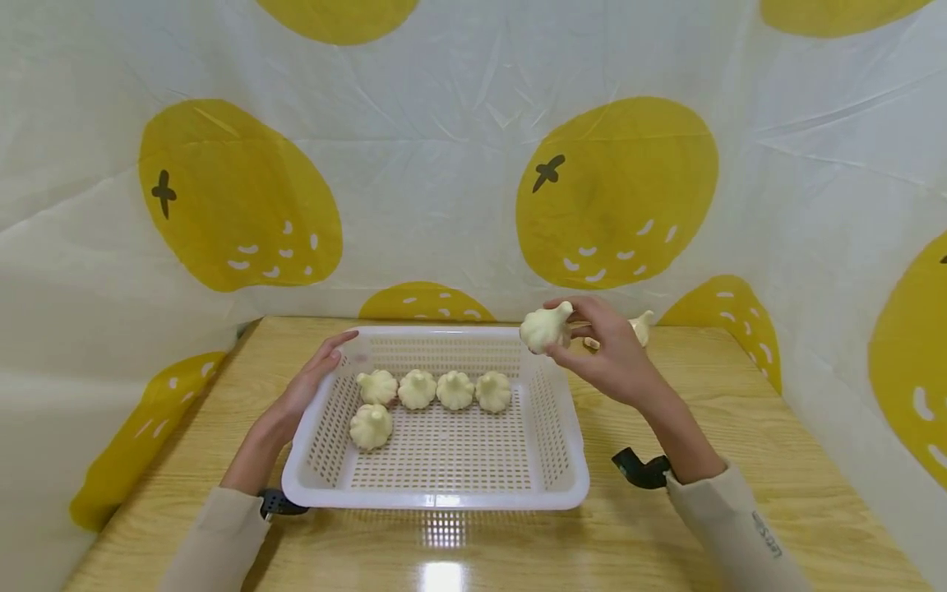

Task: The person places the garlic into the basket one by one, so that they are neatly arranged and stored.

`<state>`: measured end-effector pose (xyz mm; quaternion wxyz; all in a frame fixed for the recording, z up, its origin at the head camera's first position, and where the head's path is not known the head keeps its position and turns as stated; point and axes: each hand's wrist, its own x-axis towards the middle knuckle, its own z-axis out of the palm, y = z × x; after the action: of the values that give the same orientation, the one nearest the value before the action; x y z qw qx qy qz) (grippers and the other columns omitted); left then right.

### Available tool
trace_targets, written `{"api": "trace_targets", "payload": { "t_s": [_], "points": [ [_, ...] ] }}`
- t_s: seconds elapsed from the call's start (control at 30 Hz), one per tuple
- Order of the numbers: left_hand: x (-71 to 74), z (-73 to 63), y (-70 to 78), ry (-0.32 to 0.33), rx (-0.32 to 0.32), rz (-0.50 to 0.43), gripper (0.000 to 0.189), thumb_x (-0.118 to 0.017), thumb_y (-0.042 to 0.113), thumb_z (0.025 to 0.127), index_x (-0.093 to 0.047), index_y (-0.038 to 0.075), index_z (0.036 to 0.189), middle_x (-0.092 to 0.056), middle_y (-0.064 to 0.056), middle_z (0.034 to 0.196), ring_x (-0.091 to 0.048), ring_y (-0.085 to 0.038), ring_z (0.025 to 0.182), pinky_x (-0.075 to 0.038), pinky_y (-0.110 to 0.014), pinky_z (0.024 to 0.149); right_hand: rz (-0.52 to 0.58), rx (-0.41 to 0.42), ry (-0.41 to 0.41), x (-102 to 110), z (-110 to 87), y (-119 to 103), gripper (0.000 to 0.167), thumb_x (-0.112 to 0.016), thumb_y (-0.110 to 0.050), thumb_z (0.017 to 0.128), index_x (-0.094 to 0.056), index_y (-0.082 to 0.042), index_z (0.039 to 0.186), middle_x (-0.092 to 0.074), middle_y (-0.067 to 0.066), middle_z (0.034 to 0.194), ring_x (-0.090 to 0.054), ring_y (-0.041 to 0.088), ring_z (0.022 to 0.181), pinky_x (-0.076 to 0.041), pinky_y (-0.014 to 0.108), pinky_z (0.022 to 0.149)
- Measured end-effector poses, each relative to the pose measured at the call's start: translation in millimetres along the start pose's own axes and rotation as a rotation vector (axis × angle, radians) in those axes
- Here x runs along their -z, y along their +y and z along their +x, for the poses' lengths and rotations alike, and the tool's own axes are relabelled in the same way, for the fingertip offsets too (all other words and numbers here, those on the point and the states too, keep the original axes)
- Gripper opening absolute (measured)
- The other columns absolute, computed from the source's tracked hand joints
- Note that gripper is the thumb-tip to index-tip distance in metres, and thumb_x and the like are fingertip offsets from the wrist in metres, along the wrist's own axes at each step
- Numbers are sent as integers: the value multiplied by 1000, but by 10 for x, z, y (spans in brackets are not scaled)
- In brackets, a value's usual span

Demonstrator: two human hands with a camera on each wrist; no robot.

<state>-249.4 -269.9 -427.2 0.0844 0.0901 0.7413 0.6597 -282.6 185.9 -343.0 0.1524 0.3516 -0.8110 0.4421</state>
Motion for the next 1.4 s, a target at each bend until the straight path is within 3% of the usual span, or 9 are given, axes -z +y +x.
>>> {"api": "trace_targets", "payload": {
  "t_s": [0.2,0.4,0.6,0.97,1.4],
  "points": [
    [4,11,-5,1,0,-5,54,-21,40,115,-12,28,166,-26,-24,164,-55,-17,125,-50,-45,100,-66,59,-69,-85,138,-217,48,-82,-9,87,-65,-10,131,-63,8,131,-56,19,118,-59,35,91],
    [10,8,-13,0,-2,-12,53,-21,40,115,-13,29,166,-25,-25,164,-56,-14,124,-50,-43,99,-82,98,-168,-225,277,-383,46,-80,-15,88,-64,-13,132,-63,5,123,-60,19,107,-59,36,89],
    [18,9,-11,-3,-6,-22,53,-21,41,115,-14,29,166,-25,-24,164,-55,-16,125,-49,-46,101,-103,153,-255,-407,400,-483,43,-79,-21,89,-65,-14,129,-63,2,121,-63,18,107,-57,35,89],
    [14,4,-12,-2,-8,-8,55,-22,42,114,-12,27,166,-25,-25,164,-56,-13,124,-50,-44,100,-74,147,-468,-870,518,-499,42,-78,-23,90,-65,-16,129,-62,4,121,-62,18,108,-59,36,88],
    [19,11,-12,-19,-6,-42,55,-22,42,114,-11,29,166,-23,-26,164,-55,-19,126,-50,-46,100,-214,201,-684,-1310,596,-413,40,-79,-21,87,-68,-17,126,-70,3,116,-65,17,105,-53,28,88]
  ]
}}
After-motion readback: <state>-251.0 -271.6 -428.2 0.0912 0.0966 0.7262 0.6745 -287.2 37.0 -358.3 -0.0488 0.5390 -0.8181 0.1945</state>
